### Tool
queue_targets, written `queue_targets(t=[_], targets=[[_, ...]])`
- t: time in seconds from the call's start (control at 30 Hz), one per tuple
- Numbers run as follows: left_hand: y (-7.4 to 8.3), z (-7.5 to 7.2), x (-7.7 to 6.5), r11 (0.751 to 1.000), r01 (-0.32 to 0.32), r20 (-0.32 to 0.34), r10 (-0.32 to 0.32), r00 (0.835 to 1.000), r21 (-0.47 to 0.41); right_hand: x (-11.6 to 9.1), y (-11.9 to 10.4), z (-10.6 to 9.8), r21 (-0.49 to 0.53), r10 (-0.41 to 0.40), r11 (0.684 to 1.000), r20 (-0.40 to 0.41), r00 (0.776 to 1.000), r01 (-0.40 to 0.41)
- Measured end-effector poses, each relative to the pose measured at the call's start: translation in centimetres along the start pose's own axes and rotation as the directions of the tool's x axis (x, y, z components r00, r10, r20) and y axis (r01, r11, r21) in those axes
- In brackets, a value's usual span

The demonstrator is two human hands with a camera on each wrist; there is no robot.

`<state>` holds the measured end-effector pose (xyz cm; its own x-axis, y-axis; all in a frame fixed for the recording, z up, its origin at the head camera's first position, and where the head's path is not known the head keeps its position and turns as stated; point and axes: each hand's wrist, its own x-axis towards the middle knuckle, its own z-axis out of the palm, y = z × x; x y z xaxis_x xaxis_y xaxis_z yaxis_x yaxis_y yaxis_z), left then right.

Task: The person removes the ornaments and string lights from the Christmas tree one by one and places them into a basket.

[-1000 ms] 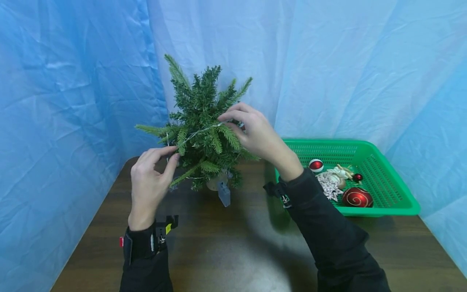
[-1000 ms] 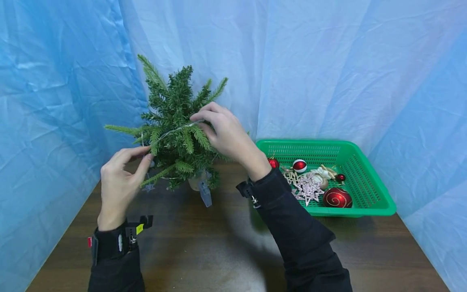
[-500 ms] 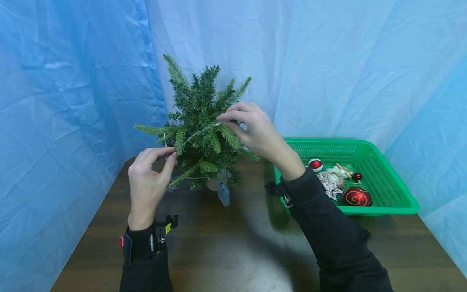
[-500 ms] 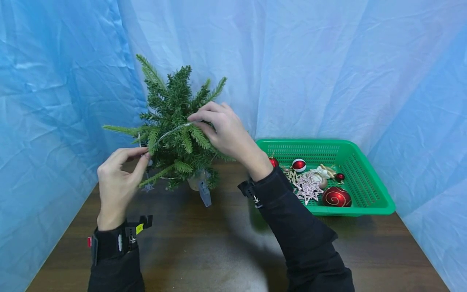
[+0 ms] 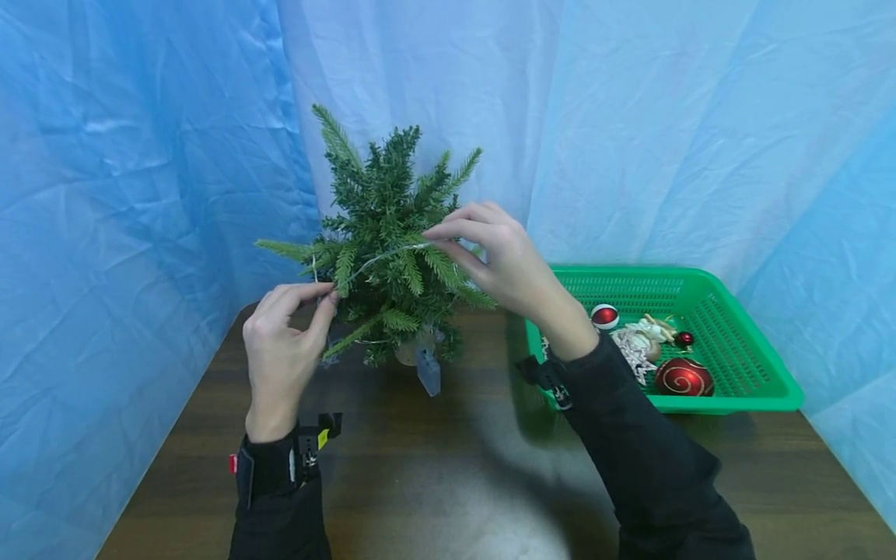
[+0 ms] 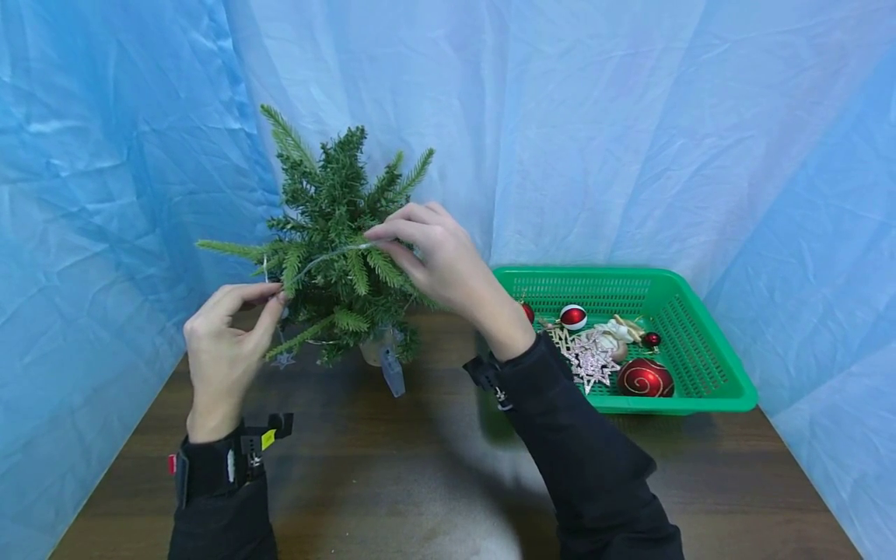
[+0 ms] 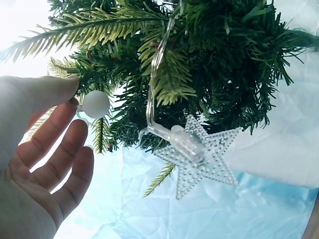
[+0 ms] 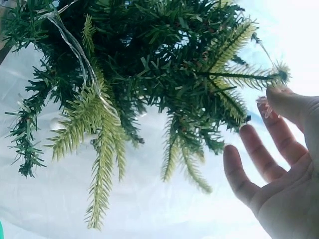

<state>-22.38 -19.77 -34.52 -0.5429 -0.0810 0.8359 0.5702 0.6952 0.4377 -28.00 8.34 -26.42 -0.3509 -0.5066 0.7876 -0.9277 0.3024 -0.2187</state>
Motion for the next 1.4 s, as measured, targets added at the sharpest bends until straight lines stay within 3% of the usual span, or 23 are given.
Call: queue_targets(t=[0.77,0.97,1.17,1.4], targets=[[0.7,0.0,0.0,0.997,-0.030,-0.091,0.024,0.996,-0.070,-0.7,-0.8,-0.5,0.038,-0.054,0.998,-0.053,0.997,0.056],[2.1,-0.5,0.3,0.997,-0.028,-0.115,0.020,0.993,-0.071,-1.0,-1.3,-0.7,0.033,-0.050,0.998,-0.058,0.997,0.052],[3.6,-1.2,0.6,0.996,-0.043,-0.123,0.034,0.992,-0.076,-2.1,-2.5,-0.8,0.023,-0.043,0.999,-0.081,0.996,0.045],[3.0,-1.3,0.5,0.997,-0.046,-0.121,0.039,0.992,-0.060,-4.0,-3.6,-0.1,0.049,-0.028,0.998,-0.123,0.992,0.035]])
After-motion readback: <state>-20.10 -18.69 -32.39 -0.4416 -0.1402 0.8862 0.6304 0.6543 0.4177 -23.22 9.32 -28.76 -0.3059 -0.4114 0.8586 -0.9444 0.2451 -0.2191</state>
